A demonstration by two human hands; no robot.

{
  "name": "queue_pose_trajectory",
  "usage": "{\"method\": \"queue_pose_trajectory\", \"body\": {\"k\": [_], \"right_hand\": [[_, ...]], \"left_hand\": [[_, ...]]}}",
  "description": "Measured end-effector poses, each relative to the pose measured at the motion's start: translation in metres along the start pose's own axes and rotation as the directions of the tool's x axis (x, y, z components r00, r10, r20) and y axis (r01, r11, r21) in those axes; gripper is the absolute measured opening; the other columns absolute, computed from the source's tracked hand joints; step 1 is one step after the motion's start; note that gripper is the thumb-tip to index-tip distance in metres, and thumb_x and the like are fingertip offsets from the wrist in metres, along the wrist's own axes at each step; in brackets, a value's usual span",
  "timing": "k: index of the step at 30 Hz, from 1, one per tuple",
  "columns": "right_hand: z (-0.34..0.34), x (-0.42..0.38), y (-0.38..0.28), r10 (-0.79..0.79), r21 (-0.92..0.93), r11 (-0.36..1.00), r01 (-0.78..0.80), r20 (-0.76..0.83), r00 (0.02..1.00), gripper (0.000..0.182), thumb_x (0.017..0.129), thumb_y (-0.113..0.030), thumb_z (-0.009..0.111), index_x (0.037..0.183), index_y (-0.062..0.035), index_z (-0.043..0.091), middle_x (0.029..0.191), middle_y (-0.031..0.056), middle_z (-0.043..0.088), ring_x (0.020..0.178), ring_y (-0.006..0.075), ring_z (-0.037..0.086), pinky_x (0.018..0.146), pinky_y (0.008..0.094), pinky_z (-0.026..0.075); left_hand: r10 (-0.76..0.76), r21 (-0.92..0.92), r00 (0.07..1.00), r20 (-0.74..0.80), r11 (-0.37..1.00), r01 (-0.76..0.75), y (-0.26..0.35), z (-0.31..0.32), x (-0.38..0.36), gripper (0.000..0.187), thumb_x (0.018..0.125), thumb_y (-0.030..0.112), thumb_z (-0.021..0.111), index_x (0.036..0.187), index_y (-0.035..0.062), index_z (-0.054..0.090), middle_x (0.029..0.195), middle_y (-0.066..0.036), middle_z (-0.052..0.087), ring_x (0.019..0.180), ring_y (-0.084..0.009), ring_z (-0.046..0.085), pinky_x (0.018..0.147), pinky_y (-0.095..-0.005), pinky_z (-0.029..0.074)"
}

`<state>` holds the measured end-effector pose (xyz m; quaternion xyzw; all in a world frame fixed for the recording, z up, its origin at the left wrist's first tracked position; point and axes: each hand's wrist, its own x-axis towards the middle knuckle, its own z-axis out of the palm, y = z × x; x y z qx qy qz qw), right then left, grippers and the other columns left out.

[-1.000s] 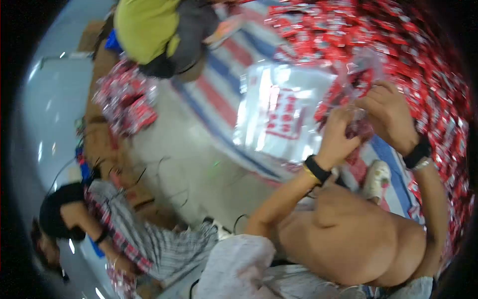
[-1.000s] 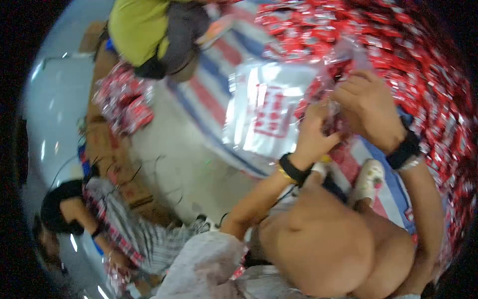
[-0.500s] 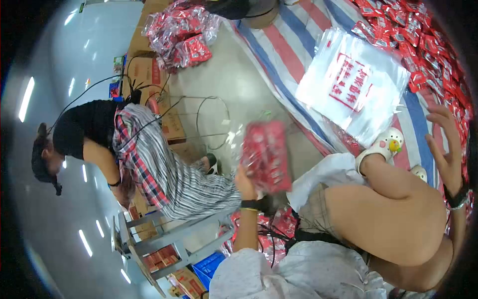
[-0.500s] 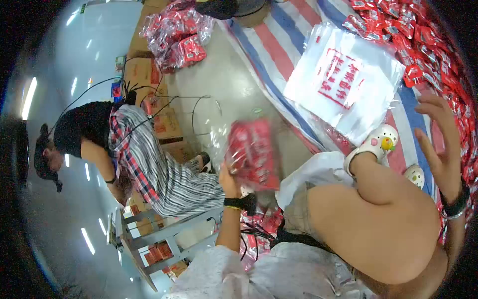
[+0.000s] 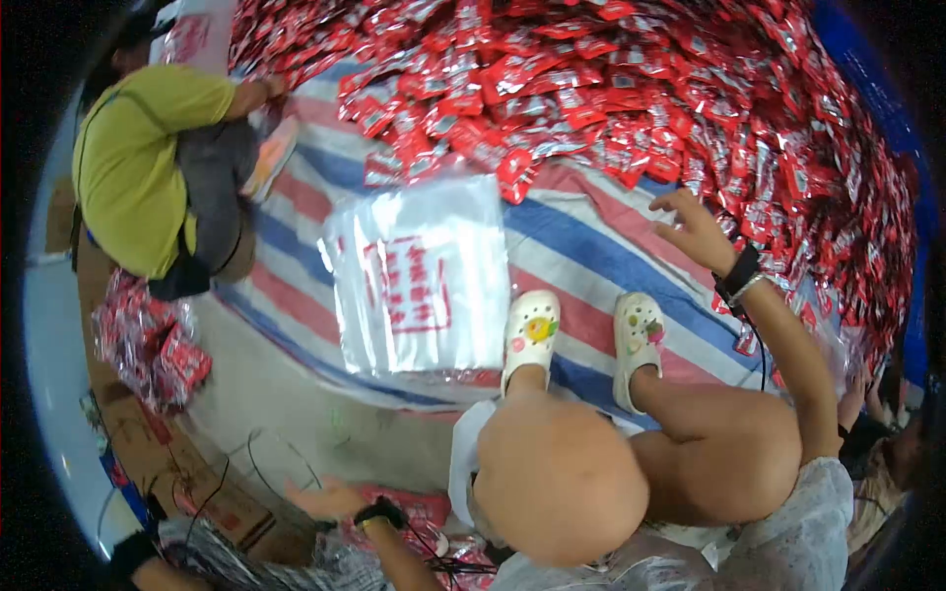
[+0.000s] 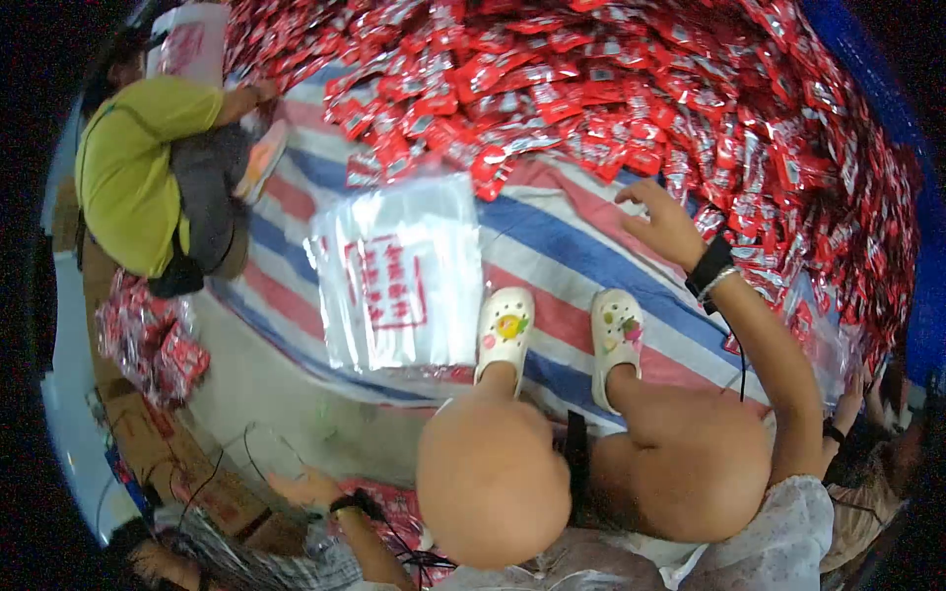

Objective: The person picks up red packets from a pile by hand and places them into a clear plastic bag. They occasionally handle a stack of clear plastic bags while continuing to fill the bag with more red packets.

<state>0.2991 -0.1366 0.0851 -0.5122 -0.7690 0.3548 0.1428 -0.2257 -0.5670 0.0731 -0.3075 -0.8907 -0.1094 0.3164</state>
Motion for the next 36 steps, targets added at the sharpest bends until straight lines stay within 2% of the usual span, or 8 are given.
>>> {"method": "queue_pose_trajectory", "body": {"k": [7, 11, 16, 20, 22, 23, 26, 36], "right_hand": [[0.030, 0.062, 0.085, 0.036, -0.425, 0.904, 0.038, 0.165, 0.986, 0.046, 0.069, -0.017, 0.065, 0.111, -0.0013, 0.052, 0.104, 0.0188, 0.054, 0.103, 0.0351, 0.051, 0.084, 0.0435, 0.045], [0.051, 0.158, 0.080, -0.076, -0.566, 0.817, 0.110, 0.083, 0.994, 0.065, 0.065, -0.028, 0.074, 0.118, -0.0027, 0.047, 0.115, 0.0168, 0.050, 0.110, 0.0332, 0.047, 0.083, 0.0463, 0.045], [0.077, 0.265, 0.085, 0.323, -0.359, 0.851, -0.384, -0.219, 0.921, 0.099, 0.059, -0.053, 0.074, 0.137, -0.0100, 0.031, 0.136, 0.0218, 0.036, 0.129, 0.0386, 0.031, 0.096, 0.0583, 0.034], [0.113, 0.246, 0.115, 0.040, -0.273, 0.953, -0.130, -0.313, 0.949, 0.075, 0.063, -0.029, 0.075, 0.124, -0.0075, 0.038, 0.115, 0.0198, 0.046, 0.103, 0.0382, 0.052, 0.078, 0.0483, 0.048], [0.103, 0.214, 0.111, 0.131, -0.102, 0.983, -0.153, -0.194, 0.972, 0.078, 0.066, -0.022, 0.072, 0.130, -0.0035, 0.033, 0.120, 0.0227, 0.043, 0.106, 0.0417, 0.049, 0.084, 0.0449, 0.047], [0.097, 0.199, 0.118, 0.151, -0.108, 0.979, -0.173, -0.184, 0.971, 0.075, 0.067, -0.019, 0.070, 0.130, -0.0043, 0.032, 0.122, 0.0242, 0.044, 0.104, 0.0421, 0.051, 0.082, 0.0454, 0.047], [0.064, 0.131, 0.133, 0.325, -0.228, 0.927, -0.298, 0.091, 0.941, 0.057, 0.075, -0.012, 0.059, 0.127, -0.0055, 0.036, 0.094, 0.0258, 0.061, 0.088, 0.0425, 0.059, 0.072, 0.0489, 0.047], [-0.038, -0.099, 0.125, 0.366, -0.191, 0.925, -0.328, 0.216, 0.905, 0.022, 0.078, -0.020, 0.061, 0.092, -0.0033, 0.058, 0.084, 0.0155, 0.062, 0.082, 0.0320, 0.062, 0.071, 0.0403, 0.049]], "left_hand": [[0.558, -0.757, 0.616, 0.556, 0.645, 0.099, 0.348, 0.193, 0.088, 0.047, 0.082, 0.020, 0.064, 0.120, -0.0050, 0.051, 0.116, -0.021, 0.057, 0.106, -0.0332, 0.054, 0.094, -0.0356, 0.040], [0.482, -0.712, 0.647, 0.591, 0.688, 0.138, 0.472, 0.298, 0.123, 0.082, 0.078, 0.052, 0.063, 0.125, -0.0114, 0.043, 0.123, -0.032, 0.050, 0.117, -0.0414, 0.048, 0.097, -0.0405, 0.039], [0.257, -0.552, 0.612, 0.748, 0.753, 0.359, 0.551, 0.354, 0.150, 0.110, 0.062, 0.068, 0.067, 0.137, -0.0039, 0.031, 0.134, -0.024, 0.044, 0.124, -0.0363, 0.042, 0.103, -0.0390, 0.032], [0.575, -0.758, 0.732, 0.367, 0.641, -0.123, 0.615, 0.319, 0.105, 0.085, 0.059, 0.053, 0.077, 0.113, -0.0077, 0.052, 0.105, -0.029, 0.059, 0.099, -0.0426, 0.057, 0.087, -0.0468, 0.044], [0.694, -0.947, 0.656, 0.297, 0.300, 0.111, 0.643, 0.296, 0.060, 0.052, 0.069, 0.028, 0.070, 0.101, -0.0078, 0.051, 0.101, -0.030, 0.056, 0.094, -0.0434, 0.054, 0.084, -0.0499, 0.042], [0.717, -0.821, 0.535, 0.446, 0.566, -0.073, 0.651, 0.285, 0.033, 0.044, 0.071, 0.015, 0.065, 0.106, -0.0070, 0.050, 0.108, -0.029, 0.054, 0.101, -0.0440, 0.050, 0.086, -0.0490, 0.041], [0.779, -0.965, 0.596, 0.197, 0.262, -0.023, 0.664, 0.215, -0.025, 0.040, 0.072, 0.003, 0.059, 0.110, -0.0029, 0.050, 0.109, -0.026, 0.052, 0.102, -0.0418, 0.047, 0.091, -0.0491, 0.036], [0.833, -0.855, 0.347, 0.431, 0.253, 0.453, 0.554, 0.139, -0.108, 0.031, 0.082, 0.007, 0.065, 0.109, 0.0011, 0.050, 0.103, -0.008, 0.054, 0.080, -0.0153, 0.056, 0.072, -0.0271, 0.048]]}}
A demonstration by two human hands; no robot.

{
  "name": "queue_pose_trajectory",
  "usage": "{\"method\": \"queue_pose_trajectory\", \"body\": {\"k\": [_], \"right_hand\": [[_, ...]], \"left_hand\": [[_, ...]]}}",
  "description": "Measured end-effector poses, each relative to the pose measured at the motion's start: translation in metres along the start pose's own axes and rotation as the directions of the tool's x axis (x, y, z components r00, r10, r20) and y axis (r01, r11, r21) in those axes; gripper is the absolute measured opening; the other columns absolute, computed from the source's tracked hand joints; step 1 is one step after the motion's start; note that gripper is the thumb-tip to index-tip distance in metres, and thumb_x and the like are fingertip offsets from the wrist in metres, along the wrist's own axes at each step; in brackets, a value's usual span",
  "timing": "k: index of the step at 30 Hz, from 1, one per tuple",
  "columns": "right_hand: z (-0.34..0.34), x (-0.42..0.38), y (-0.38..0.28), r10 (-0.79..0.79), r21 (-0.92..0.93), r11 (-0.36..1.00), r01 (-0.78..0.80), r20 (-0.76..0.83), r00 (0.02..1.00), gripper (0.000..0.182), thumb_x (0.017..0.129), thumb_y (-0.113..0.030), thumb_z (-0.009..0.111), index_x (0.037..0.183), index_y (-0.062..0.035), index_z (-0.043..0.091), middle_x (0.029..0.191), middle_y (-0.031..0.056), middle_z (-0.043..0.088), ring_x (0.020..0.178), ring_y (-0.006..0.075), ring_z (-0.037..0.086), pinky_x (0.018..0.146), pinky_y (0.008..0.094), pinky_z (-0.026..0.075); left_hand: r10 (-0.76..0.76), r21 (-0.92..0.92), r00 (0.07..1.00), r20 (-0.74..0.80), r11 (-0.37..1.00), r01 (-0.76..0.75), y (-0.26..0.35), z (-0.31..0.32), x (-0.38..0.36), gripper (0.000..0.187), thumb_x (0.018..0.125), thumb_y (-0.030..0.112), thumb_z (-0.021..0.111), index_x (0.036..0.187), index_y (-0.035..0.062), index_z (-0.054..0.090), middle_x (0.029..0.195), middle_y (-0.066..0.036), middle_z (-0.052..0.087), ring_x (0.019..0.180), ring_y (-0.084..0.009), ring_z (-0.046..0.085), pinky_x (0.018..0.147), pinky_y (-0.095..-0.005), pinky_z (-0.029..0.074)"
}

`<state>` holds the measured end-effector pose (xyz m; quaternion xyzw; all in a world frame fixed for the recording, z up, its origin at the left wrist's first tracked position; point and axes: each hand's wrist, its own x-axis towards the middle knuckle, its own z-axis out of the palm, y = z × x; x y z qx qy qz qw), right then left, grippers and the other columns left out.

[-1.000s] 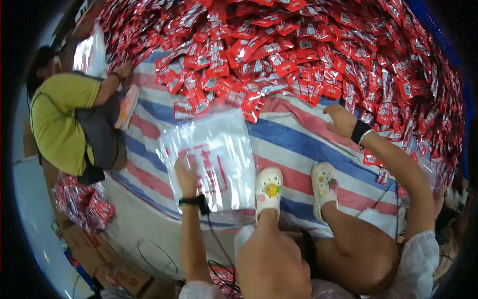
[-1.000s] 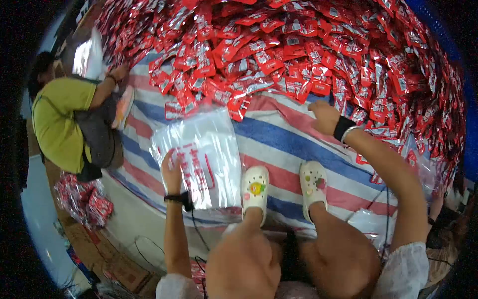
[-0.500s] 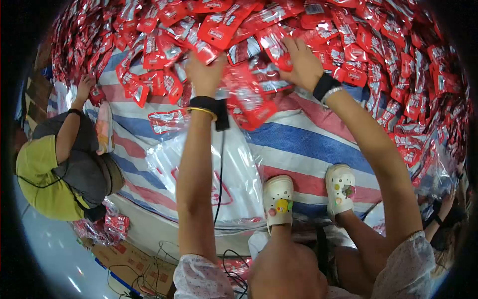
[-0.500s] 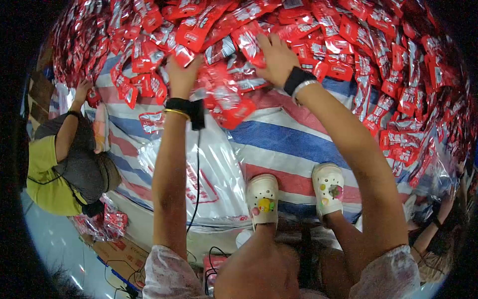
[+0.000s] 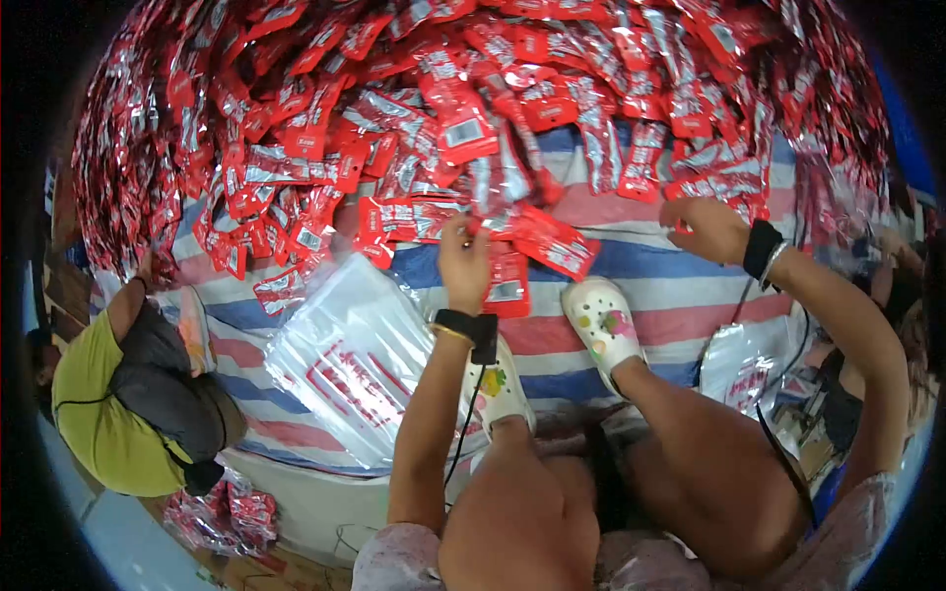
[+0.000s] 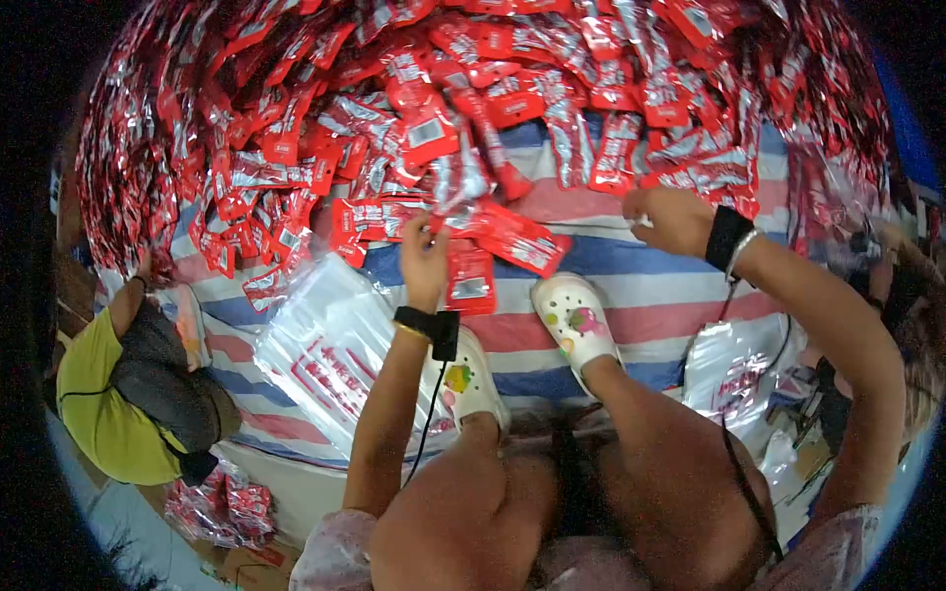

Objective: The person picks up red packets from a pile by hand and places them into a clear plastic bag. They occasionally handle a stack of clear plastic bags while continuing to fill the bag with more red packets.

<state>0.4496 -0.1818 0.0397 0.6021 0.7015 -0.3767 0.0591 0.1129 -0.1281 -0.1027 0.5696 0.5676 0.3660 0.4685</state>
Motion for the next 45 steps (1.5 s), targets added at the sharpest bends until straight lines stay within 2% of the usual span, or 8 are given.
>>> {"method": "queue_pose_trajectory", "body": {"k": [4, 10, 20, 26, 28, 32, 34, 45], "right_hand": [[0.020, 0.053, -0.006, -0.006, 0.100, 0.994, 0.045, -0.357, 0.934, 0.039, 0.081, -0.037, 0.059, 0.098, -0.0022, 0.059, 0.096, 0.0177, 0.064, 0.086, 0.0340, 0.062, 0.075, 0.0407, 0.049], [0.094, 0.192, -0.062, 0.500, 0.372, 0.866, -0.335, -0.624, 0.601, 0.070, 0.071, -0.056, 0.065, 0.113, -0.0018, 0.052, 0.103, 0.0235, 0.061, 0.101, 0.0378, 0.057, 0.084, 0.0402, 0.046], [0.125, 0.173, 0.046, 0.350, 0.802, 0.563, 0.201, -0.451, 0.821, 0.037, 0.070, -0.028, 0.073, 0.091, 0.0001, 0.061, 0.080, 0.0129, 0.064, 0.073, 0.0179, 0.061, 0.065, 0.0292, 0.048], [0.097, 0.188, -0.012, 0.461, 0.651, 0.758, -0.030, -0.504, 0.730, 0.072, 0.067, -0.053, 0.073, 0.109, 0.0016, 0.053, 0.102, 0.0150, 0.061, 0.092, 0.0250, 0.060, 0.080, 0.0370, 0.047], [0.074, 0.187, -0.044, 0.521, 0.405, 0.842, -0.357, -0.439, 0.732, 0.084, 0.062, -0.062, 0.071, 0.113, 0.0012, 0.051, 0.111, 0.0198, 0.057, 0.100, 0.0336, 0.058, 0.086, 0.0448, 0.045], [0.093, 0.222, -0.040, 0.463, 0.511, 0.835, -0.205, -0.451, 0.763, 0.052, 0.062, -0.041, 0.075, 0.092, -0.0029, 0.056, 0.085, 0.0175, 0.064, 0.082, 0.0341, 0.062, 0.073, 0.0399, 0.049], [0.086, 0.201, -0.036, 0.301, 0.491, 0.868, -0.068, -0.414, 0.859, 0.041, 0.062, -0.036, 0.075, 0.078, -0.0030, 0.057, 0.073, 0.0178, 0.062, 0.068, 0.0317, 0.061, 0.060, 0.0381, 0.047], [0.097, 0.108, 0.066, 0.212, 0.237, 0.971, -0.040, -0.766, 0.607, 0.023, 0.063, -0.028, 0.071, 0.072, -0.0093, 0.062, 0.099, 0.0162, 0.057, 0.098, 0.0331, 0.050, 0.086, 0.0412, 0.041]], "left_hand": [[-0.301, -0.380, 0.938, 0.172, 0.858, 0.345, 0.011, -0.002, -0.008, 0.050, 0.081, 0.010, 0.069, 0.118, -0.0014, 0.038, 0.106, -0.013, 0.058, 0.089, -0.0163, 0.059, 0.075, -0.0286, 0.050], [-0.338, -0.036, 0.922, 0.187, 0.936, 0.350, 0.001, 0.040, -0.006, 0.029, 0.073, 0.022, 0.078, 0.086, 0.0052, 0.058, 0.074, 0.001, 0.060, 0.068, -0.0095, 0.056, 0.059, -0.0233, 0.044], [-0.593, -0.150, 0.780, 0.198, 0.768, 0.622, 0.026, 0.057, 0.009, 0.033, 0.073, 0.029, 0.077, 0.084, 0.0007, 0.065, 0.081, -0.003, 0.064, 0.070, -0.0108, 0.055, 0.066, -0.0275, 0.045], [-0.479, 0.551, 0.837, 0.263, 0.787, 0.277, 0.128, -0.034, 0.011, 0.030, 0.070, 0.020, 0.076, 0.088, -0.0007, 0.063, 0.082, -0.006, 0.066, 0.072, -0.0107, 0.059, 0.063, -0.0273, 0.045], [-0.139, 0.298, 0.917, 0.374, 0.954, 0.023, 0.112, -0.080, 0.010, 0.046, 0.068, 0.018, 0.074, 0.104, -0.0033, 0.056, 0.090, -0.013, 0.065, 0.081, -0.0187, 0.062, 0.066, -0.0322, 0.047], [-0.376, 0.799, 0.749, 0.546, 0.501, -0.332, 0.134, -0.107, 0.046, 0.057, 0.060, 0.014, 0.071, 0.111, -0.0031, 0.050, 0.097, -0.018, 0.061, 0.092, -0.0361, 0.058, 0.079, -0.0387, 0.049], [0.082, 0.509, 0.603, 0.794, 0.453, -0.732, 0.087, -0.106, 0.065, 0.057, 0.059, 0.015, 0.072, 0.111, 0.0007, 0.051, 0.116, -0.019, 0.053, 0.108, -0.0359, 0.051, 0.089, -0.0402, 0.045], [0.009, 0.582, 0.596, 0.803, 0.209, -0.786, 0.046, -0.073, 0.050, 0.054, 0.057, 0.025, 0.078, 0.105, 0.0144, 0.058, 0.116, -0.011, 0.052, 0.111, -0.0279, 0.046, 0.093, -0.0440, 0.034]]}}
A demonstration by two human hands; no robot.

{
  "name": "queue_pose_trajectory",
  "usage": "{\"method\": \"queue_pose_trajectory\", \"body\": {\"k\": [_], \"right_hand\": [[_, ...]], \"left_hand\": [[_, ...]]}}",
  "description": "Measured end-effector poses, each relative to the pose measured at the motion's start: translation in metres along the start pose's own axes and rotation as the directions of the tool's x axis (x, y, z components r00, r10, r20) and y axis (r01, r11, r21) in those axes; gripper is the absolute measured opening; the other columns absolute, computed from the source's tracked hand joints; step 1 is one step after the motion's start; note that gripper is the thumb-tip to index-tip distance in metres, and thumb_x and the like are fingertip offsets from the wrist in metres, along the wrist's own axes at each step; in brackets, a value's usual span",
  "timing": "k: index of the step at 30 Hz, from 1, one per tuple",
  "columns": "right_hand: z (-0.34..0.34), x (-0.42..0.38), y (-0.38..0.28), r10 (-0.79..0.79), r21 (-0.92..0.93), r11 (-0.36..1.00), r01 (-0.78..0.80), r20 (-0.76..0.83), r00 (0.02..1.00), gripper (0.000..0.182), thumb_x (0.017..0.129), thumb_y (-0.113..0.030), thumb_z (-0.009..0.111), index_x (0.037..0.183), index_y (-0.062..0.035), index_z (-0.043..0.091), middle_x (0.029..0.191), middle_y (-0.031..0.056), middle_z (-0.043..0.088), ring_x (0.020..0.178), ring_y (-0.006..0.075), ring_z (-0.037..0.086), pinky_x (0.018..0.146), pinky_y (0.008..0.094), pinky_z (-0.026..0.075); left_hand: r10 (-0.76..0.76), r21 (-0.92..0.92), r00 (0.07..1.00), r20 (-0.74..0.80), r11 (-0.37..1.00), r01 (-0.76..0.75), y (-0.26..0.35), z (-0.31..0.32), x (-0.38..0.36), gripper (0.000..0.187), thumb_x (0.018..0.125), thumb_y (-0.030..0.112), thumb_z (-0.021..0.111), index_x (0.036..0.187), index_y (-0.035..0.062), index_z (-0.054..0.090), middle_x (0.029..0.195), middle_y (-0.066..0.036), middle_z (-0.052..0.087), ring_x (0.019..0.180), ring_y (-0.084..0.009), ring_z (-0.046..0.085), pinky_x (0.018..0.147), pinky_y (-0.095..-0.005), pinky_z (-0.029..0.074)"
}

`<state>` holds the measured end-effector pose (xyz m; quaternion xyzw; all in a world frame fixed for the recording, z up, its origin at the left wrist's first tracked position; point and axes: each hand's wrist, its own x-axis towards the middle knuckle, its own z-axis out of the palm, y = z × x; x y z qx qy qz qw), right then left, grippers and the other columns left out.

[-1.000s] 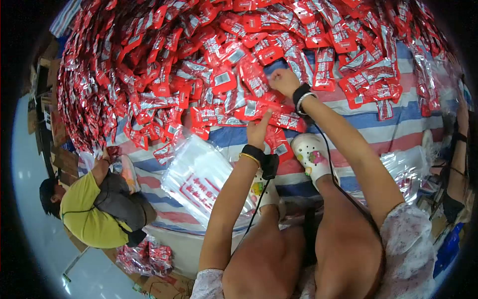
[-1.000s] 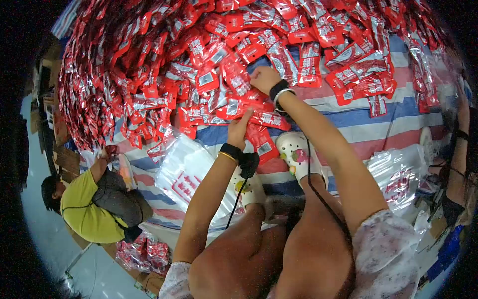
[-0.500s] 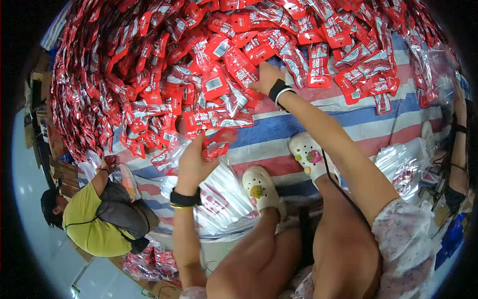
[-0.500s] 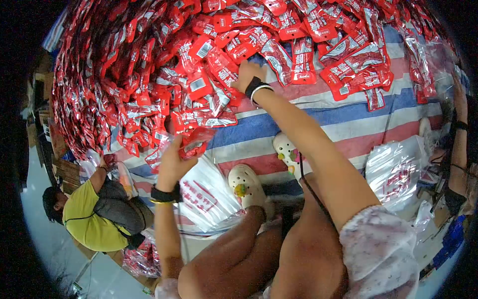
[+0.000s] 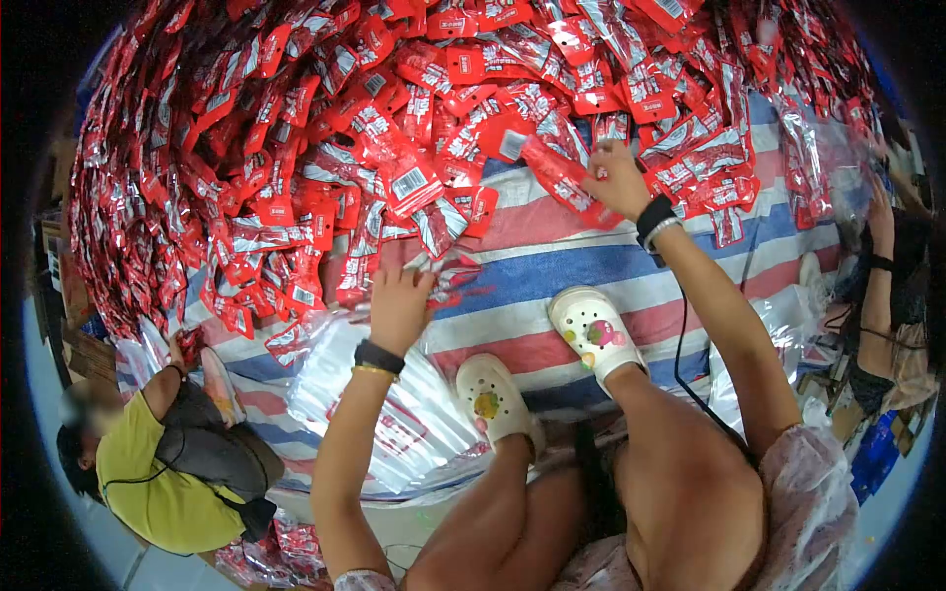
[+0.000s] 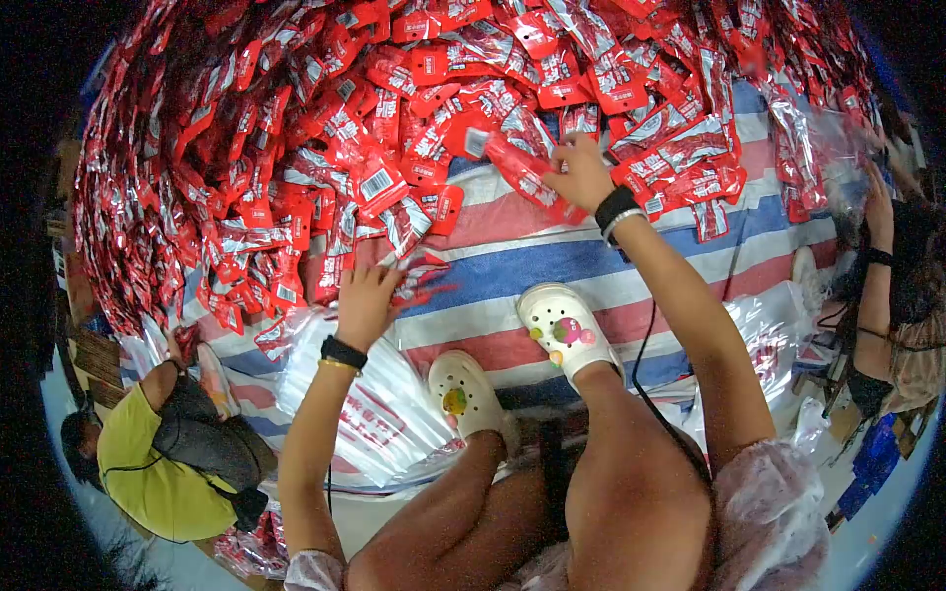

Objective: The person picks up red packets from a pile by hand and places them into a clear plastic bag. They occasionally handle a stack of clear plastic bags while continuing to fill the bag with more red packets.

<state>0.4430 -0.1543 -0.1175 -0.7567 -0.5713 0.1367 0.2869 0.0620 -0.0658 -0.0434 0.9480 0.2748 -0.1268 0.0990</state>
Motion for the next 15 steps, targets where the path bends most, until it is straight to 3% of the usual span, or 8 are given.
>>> {"method": "queue_pose_trajectory", "body": {"k": [1, 4, 5, 6, 7, 9, 12, 15], "right_hand": [[0.011, 0.009, 0.006, 0.001, 0.003, 1.000, -0.001, -0.004, 1.000, 0.023, 0.063, -0.028, 0.071, 0.072, -0.0093, 0.062, 0.099, 0.0162, 0.057, 0.098, 0.0331, 0.050, 0.086, 0.0412, 0.041], [0.028, 0.040, -0.009, 0.133, -0.078, 0.989, -0.128, 0.072, 0.988, 0.019, 0.062, -0.027, 0.072, 0.071, -0.0141, 0.062, 0.100, 0.0138, 0.058, 0.100, 0.0342, 0.050, 0.084, 0.0406, 0.042], [0.021, 0.048, -0.022, 0.218, -0.118, 0.972, -0.205, 0.114, 0.969, 0.019, 0.061, -0.027, 0.072, 0.071, -0.0151, 0.062, 0.100, 0.0130, 0.059, 0.099, 0.0325, 0.052, 0.081, 0.0399, 0.043], [0.019, 0.061, -0.018, 0.210, -0.023, 0.977, -0.211, 0.269, 0.940, 0.019, 0.061, -0.025, 0.072, 0.068, -0.0134, 0.059, 0.091, 0.0113, 0.061, 0.088, 0.0283, 0.057, 0.075, 0.0381, 0.045], [0.020, 0.060, -0.018, 0.200, -0.018, 0.979, -0.202, 0.262, 0.944, 0.019, 0.061, -0.025, 0.072, 0.068, -0.0134, 0.059, 0.091, 0.0113, 0.061, 0.088, 0.0283, 0.057, 0.075, 0.0381, 0.045], [0.018, 0.053, -0.027, 0.097, 0.257, 0.953, -0.161, 0.242, 0.965, 0.019, 0.064, -0.020, 0.070, 0.067, -0.0096, 0.055, 0.079, 0.0106, 0.061, 0.079, 0.0260, 0.058, 0.070, 0.0369, 0.046], [-0.020, 0.018, -0.062, -0.104, 0.241, 0.968, 0.064, 0.159, 0.982, 0.014, 0.073, -0.010, 0.061, 0.075, -0.0047, 0.049, 0.074, 0.0121, 0.048, 0.069, 0.0305, 0.052, 0.061, 0.0406, 0.041], [-0.071, -0.026, -0.111, -0.084, 0.245, 0.968, 0.050, 0.130, 0.988, 0.016, 0.076, -0.007, 0.062, 0.078, -0.0038, 0.047, 0.079, 0.0126, 0.047, 0.073, 0.0320, 0.049, 0.063, 0.0372, 0.040]], "left_hand": [[0.013, -0.031, 0.996, 0.084, 0.999, -0.011, 0.004, -0.002, -0.007, 0.053, 0.057, 0.026, 0.078, 0.105, 0.0143, 0.058, 0.110, -0.009, 0.055, 0.110, -0.0267, 0.047, 0.095, -0.0447, 0.032], [-0.026, -0.205, 0.991, -0.128, 0.979, -0.001, 0.027, -0.038, -0.024, 0.057, 0.053, 0.022, 0.081, 0.103, 0.0109, 0.056, 0.103, -0.007, 0.054, 0.105, -0.0254, 0.049, 0.101, -0.0487, 0.028], [-0.113, -0.324, 0.971, -0.212, 0.945, 0.039, 0.035, -0.047, -0.030, 0.057, 0.056, 0.013, 0.081, 0.105, 0.0081, 0.052, 0.102, -0.009, 0.055, 0.102, -0.0281, 0.052, 0.091, -0.0464, 0.039], [-0.324, -0.601, 0.920, -0.220, 0.788, 0.133, 0.050, -0.054, -0.034, 0.052, 0.061, 0.011, 0.080, 0.106, 0.0068, 0.053, 0.101, -0.009, 0.056, 0.098, -0.0256, 0.055, 0.085, -0.0416, 0.043], [-0.514, -0.821, 0.842, -0.164, 0.544, 0.172, 0.062, -0.059, -0.037, 0.047, 0.066, 0.009, 0.078, 0.106, 0.0055, 0.053, 0.100, -0.009, 0.058, 0.094, -0.0231, 0.058, 0.079, -0.0369, 0.048], [-0.561, -0.896, 0.815, -0.146, 0.424, 0.132, 0.067, -0.053, -0.039, 0.038, 0.081, 0.007, 0.069, 0.113, 0.0022, 0.050, 0.098, -0.007, 0.062, 0.088, -0.0144, 0.058, 0.077, -0.0293, 0.047], [-0.761, -0.988, 0.642, 0.098, -0.154, -0.031, 0.095, -0.057, -0.018, 0.039, 0.084, 0.016, 0.067, 0.114, -0.0001, 0.048, 0.108, -0.007, 0.057, 0.095, -0.0143, 0.054, 0.086, -0.0290, 0.043], [-0.689, -0.935, 0.697, 0.200, -0.346, -0.074, 0.106, -0.022, 0.009, 0.041, 0.086, 0.020, 0.066, 0.116, 0.0011, 0.047, 0.110, -0.007, 0.057, 0.098, -0.0147, 0.053, 0.088, -0.0304, 0.042]]}}
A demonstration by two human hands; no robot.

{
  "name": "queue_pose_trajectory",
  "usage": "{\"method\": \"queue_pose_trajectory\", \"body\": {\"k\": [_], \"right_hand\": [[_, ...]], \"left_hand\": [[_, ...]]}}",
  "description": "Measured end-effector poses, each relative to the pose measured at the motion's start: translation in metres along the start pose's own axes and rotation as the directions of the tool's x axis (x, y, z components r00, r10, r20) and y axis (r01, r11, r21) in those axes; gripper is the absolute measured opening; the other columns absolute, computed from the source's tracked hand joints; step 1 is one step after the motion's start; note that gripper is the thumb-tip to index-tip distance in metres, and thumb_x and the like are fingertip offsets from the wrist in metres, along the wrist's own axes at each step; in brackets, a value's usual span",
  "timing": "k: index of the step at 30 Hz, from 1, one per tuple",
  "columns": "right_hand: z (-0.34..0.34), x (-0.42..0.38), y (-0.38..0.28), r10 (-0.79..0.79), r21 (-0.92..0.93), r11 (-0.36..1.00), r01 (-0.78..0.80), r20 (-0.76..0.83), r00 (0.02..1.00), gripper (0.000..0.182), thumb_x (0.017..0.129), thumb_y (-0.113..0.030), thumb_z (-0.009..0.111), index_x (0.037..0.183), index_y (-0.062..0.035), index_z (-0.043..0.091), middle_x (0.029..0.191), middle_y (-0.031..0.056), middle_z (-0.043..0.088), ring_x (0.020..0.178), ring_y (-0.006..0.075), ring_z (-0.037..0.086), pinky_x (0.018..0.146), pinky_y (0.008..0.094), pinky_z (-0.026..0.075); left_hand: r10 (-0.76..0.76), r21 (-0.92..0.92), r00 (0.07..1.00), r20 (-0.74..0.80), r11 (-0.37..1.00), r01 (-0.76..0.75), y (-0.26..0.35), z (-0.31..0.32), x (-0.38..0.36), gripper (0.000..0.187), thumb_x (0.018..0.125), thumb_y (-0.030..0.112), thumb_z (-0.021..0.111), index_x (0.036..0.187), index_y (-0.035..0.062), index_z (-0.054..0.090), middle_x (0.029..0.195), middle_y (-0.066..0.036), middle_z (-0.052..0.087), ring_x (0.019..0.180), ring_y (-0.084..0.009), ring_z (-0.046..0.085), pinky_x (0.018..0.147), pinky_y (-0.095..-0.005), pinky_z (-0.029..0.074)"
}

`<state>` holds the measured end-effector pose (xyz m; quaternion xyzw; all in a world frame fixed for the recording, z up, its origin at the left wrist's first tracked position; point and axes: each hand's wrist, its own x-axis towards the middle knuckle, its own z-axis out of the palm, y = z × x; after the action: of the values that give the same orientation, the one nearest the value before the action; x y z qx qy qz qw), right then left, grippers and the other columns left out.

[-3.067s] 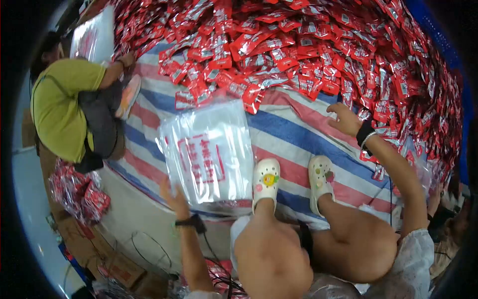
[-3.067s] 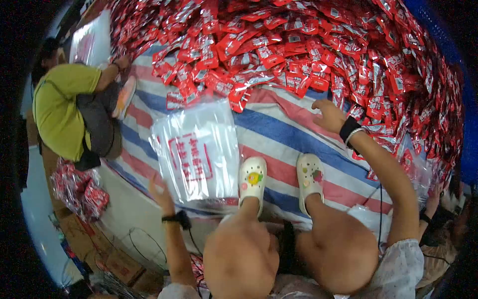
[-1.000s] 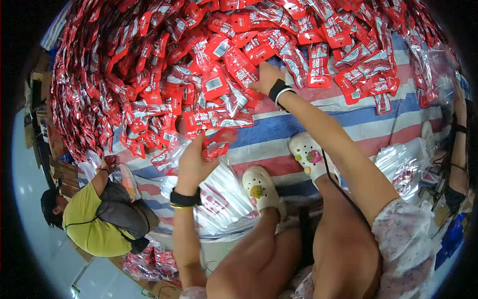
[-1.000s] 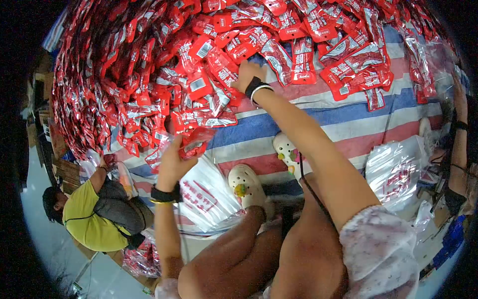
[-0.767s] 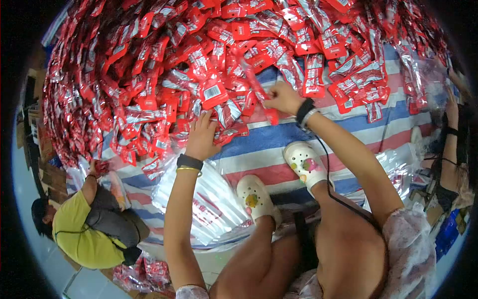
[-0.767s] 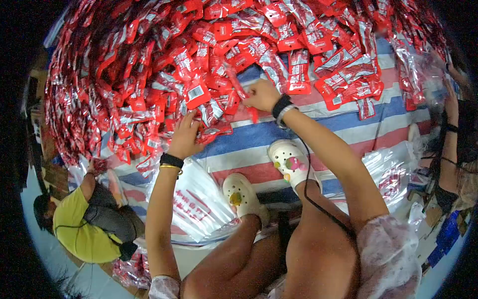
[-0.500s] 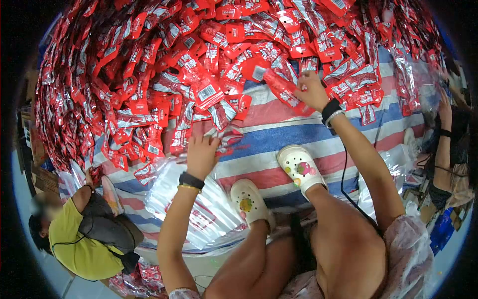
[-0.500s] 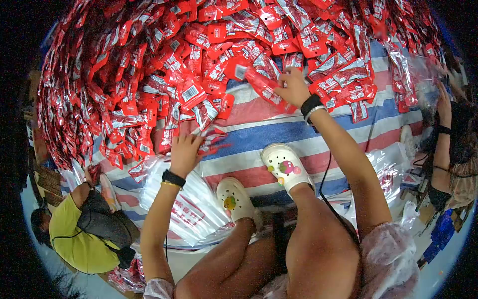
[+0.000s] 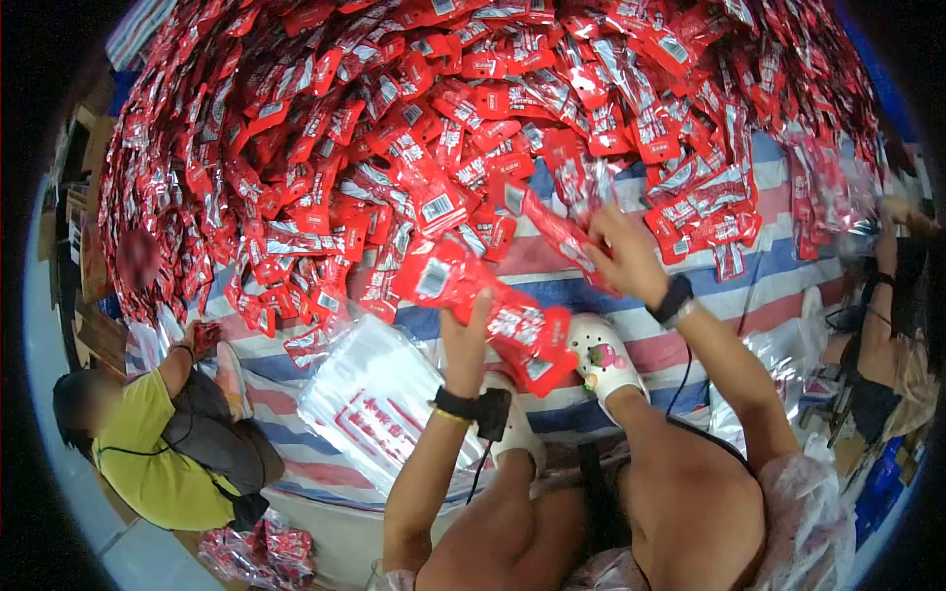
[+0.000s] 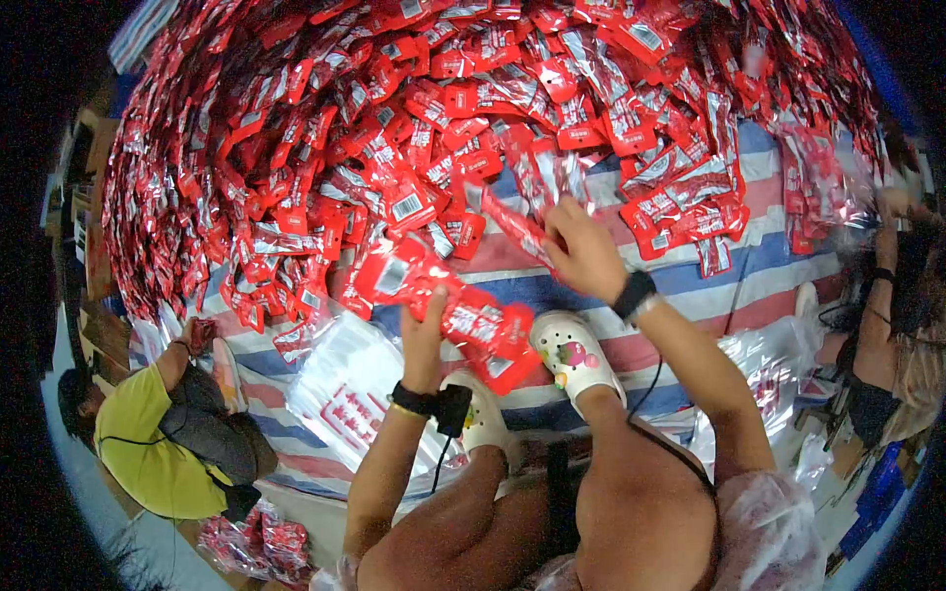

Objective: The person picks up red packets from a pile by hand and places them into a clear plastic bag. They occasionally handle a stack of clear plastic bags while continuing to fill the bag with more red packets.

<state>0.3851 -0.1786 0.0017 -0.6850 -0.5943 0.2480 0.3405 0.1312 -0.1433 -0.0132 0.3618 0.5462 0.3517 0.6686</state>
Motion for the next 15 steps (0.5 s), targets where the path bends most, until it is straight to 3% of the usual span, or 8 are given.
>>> {"method": "queue_pose_trajectory", "body": {"k": [2, 4, 7, 9, 10, 12, 14, 15], "right_hand": [[-0.007, -0.011, -0.016, -0.092, -0.190, 0.978, 0.091, 0.002, 0.996, 0.017, 0.076, -0.006, 0.058, 0.089, -0.0047, 0.047, 0.087, 0.0128, 0.048, 0.077, 0.0342, 0.054, 0.060, 0.0414, 0.045], [0.010, -0.008, -0.009, -0.093, -0.206, 0.973, 0.104, 0.063, 0.994, 0.019, 0.076, -0.006, 0.057, 0.092, -0.0047, 0.047, 0.092, 0.0139, 0.048, 0.079, 0.0345, 0.055, 0.062, 0.0414, 0.046], [0.049, -0.002, 0.028, -0.060, -0.147, 0.985, 0.088, 0.186, 0.981, 0.043, 0.078, -0.013, 0.059, 0.117, -0.0042, 0.044, 0.109, 0.0193, 0.048, 0.088, 0.0374, 0.056, 0.075, 0.0425, 0.048], [0.051, 0.003, 0.033, -0.101, -0.088, 0.989, 0.119, 0.187, 0.977, 0.053, 0.079, -0.016, 0.061, 0.125, -0.0038, 0.040, 0.111, 0.0208, 0.048, 0.091, 0.0379, 0.056, 0.078, 0.0428, 0.048], [0.046, 0.001, 0.026, -0.052, -0.023, 0.998, 0.056, 0.169, 0.984, 0.065, 0.077, -0.020, 0.064, 0.132, -0.0047, 0.033, 0.113, 0.0204, 0.048, 0.096, 0.0377, 0.054, 0.079, 0.0446, 0.047], [0.045, 0.000, 0.019, -0.012, 0.041, 0.999, 0.006, 0.155, 0.988, 0.078, 0.075, -0.024, 0.067, 0.139, -0.0055, 0.025, 0.116, 0.0200, 0.047, 0.100, 0.0375, 0.053, 0.081, 0.0463, 0.047], [0.061, -0.002, 0.022, 0.170, -0.294, 0.950, -0.107, 0.197, 0.966, 0.098, 0.066, -0.030, 0.075, 0.143, -0.0090, 0.017, 0.118, 0.0186, 0.046, 0.106, 0.0365, 0.050, 0.080, 0.0500, 0.046], [0.075, 0.001, 0.025, 0.175, -0.454, 0.885, -0.103, 0.118, 0.978, 0.110, 0.058, -0.034, 0.081, 0.143, -0.0112, 0.016, 0.120, 0.0177, 0.045, 0.106, 0.0368, 0.050, 0.078, 0.0532, 0.045]], "left_hand": [[0.009, -0.049, 0.999, 0.053, 0.999, -0.007, -0.025, 0.019, 0.018, 0.042, 0.086, 0.022, 0.066, 0.118, 0.0013, 0.047, 0.111, -0.007, 0.056, 0.099, -0.0152, 0.053, 0.088, -0.0311, 0.042], [0.030, 0.096, 0.996, 0.080, 0.995, -0.037, -0.044, 0.042, 0.036, 0.039, 0.090, 0.027, 0.059, 0.120, 0.0060, 0.045, 0.108, -0.005, 0.058, 0.095, -0.0125, 0.056, 0.079, -0.0295, 0.047], [-0.289, 0.311, 0.951, -0.106, 0.899, 0.308, -0.075, 0.062, 0.066, 0.049, 0.089, 0.037, 0.057, 0.124, 0.0053, 0.041, 0.103, -0.006, 0.058, 0.085, -0.0141, 0.057, 0.069, -0.0316, 0.048], [-0.412, 0.293, 0.911, -0.001, 0.871, 0.394, -0.047, 0.076, 0.060, 0.061, 0.086, 0.043, 0.059, 0.118, -0.0063, 0.043, 0.108, -0.017, 0.058, 0.099, -0.0212, 0.056, 0.086, -0.0314, 0.044], [-0.425, 0.290, 0.905, -0.006, 0.866, 0.408, -0.048, 0.077, 0.057, 0.061, 0.086, 0.043, 0.059, 0.118, -0.0063, 0.043, 0.108, -0.017, 0.058, 0.099, -0.0212, 0.056, 0.086, -0.0314, 0.044], [-0.277, 0.131, 0.942, 0.192, 0.958, 0.255, -0.038, 0.082, 0.059, 0.059, 0.086, 0.044, 0.057, 0.115, -0.0060, 0.044, 0.106, -0.017, 0.058, 0.097, -0.0222, 0.058, 0.081, -0.0324, 0.047], [-0.223, 0.345, 0.959, 0.172, 0.926, 0.153, -0.017, 0.094, 0.051, 0.062, 0.090, 0.038, 0.053, 0.131, -0.0044, 0.033, 0.113, -0.023, 0.055, 0.101, -0.0302, 0.057, 0.088, -0.0368, 0.044], [-0.152, 0.380, 0.969, 0.193, 0.923, 0.069, -0.039, 0.093, 0.060, 0.067, 0.089, 0.041, 0.054, 0.132, -0.0058, 0.032, 0.117, -0.022, 0.052, 0.102, -0.0262, 0.055, 0.086, -0.0345, 0.045]]}}
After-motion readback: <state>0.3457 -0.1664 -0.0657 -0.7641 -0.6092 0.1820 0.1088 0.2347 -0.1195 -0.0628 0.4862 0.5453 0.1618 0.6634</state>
